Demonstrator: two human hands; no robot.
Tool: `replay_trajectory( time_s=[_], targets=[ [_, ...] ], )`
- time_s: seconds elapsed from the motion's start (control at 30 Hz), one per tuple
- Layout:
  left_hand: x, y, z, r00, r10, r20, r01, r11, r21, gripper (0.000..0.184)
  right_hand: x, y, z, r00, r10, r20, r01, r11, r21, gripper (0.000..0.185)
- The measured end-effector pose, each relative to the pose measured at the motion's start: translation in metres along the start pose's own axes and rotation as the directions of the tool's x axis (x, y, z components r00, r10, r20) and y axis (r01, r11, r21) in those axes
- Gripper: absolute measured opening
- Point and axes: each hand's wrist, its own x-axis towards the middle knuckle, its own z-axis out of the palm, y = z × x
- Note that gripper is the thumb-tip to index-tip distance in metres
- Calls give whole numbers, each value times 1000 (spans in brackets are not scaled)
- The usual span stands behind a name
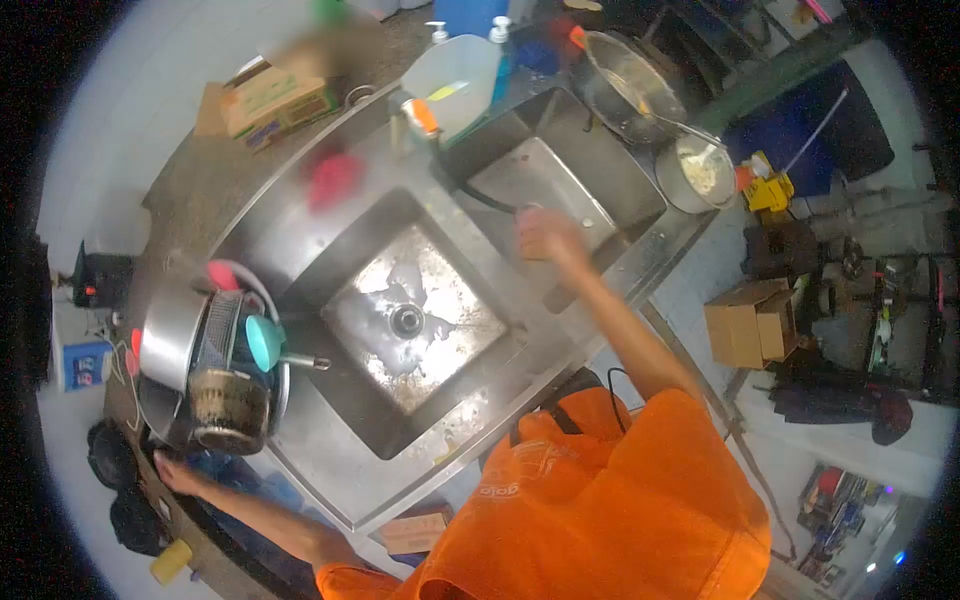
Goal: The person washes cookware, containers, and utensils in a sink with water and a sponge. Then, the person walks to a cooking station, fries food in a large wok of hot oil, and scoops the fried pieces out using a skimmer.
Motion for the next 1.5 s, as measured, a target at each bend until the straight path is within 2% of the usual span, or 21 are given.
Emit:
replay_trajectory(
  time_s=[0.03,0.07,0.1,0.17,0.27,0.37,0.4,0.5,0.57,0.63,0.7,0.83,0.93,1.03,1.1,1.17,1.27,1.37,1.4,1.43,1.5],
  targets=[
    [0,9,-8,951,254,-175,-261,965,-18,33,16,-6,-40,979,27,-201,-27,1000,3,51],
    [-20,59,-11,907,211,-363,-252,965,-70,30,37,-19,-79,928,59,-369,-45,998,46,56],
    [-55,125,-14,930,66,-361,-175,944,-278,30,58,-31,-113,848,100,-521,-59,994,95,61],
    [-103,188,-19,926,235,-295,-340,858,-385,32,98,-59,-167,720,183,-669,72,940,334,71],
    [-181,240,-5,907,421,-27,-345,702,-623,31,146,-90,-214,680,354,-642,130,804,580,67],
    [-280,275,23,888,388,246,-148,749,-646,27,200,-40,-286,958,57,-280,188,614,766,56],
    [-316,286,35,882,317,350,27,706,-708,24,216,-31,-293,907,146,-394,216,643,735,47],
    [-416,306,58,799,302,520,3,863,-506,17,217,-24,-304,810,286,-511,197,689,698,37],
    [-481,322,66,752,151,641,207,870,-448,17,200,-26,-311,856,242,-457,121,765,632,25],
    [-534,338,74,657,180,732,227,879,-420,22,185,-19,-323,872,190,-451,66,868,493,22],
    [-578,342,87,585,156,796,369,823,-432,18,148,-51,-308,862,226,-454,-19,909,416,20],
    [-637,392,105,424,36,905,515,813,-274,30,82,-109,-279,835,282,-473,-167,948,271,20],
    [-657,418,120,267,5,964,568,807,-161,48,63,-77,-279,869,217,-445,-207,976,71,20],
    [-680,416,142,26,-136,990,804,592,60,53,41,-76,-268,923,284,-261,-288,957,22,25],
    [-698,405,161,-85,-165,983,859,487,156,45,46,37,-272,932,125,-339,-200,960,-196,27],
    [-715,379,176,7,-296,955,663,717,217,37,50,80,-276,938,43,-343,-163,930,-329,30],
    [-749,313,200,-35,-401,916,702,642,308,29,50,87,-273,947,158,-278,-238,928,-285,35],
    [-773,274,226,-147,-419,896,607,677,416,23,62,109,-275,922,276,-271,-334,921,-200,38],
    [-786,260,240,-159,-425,891,677,611,411,19,74,136,-280,926,240,-290,-317,912,-258,39],
    [-795,243,255,-195,-454,869,624,626,467,20,85,163,-286,929,204,-308,-303,899,-316,40],
    [-804,211,283,-247,-525,815,521,637,568,22,109,177,-291,893,353,-279,-430,854,-292,42]
  ],
)
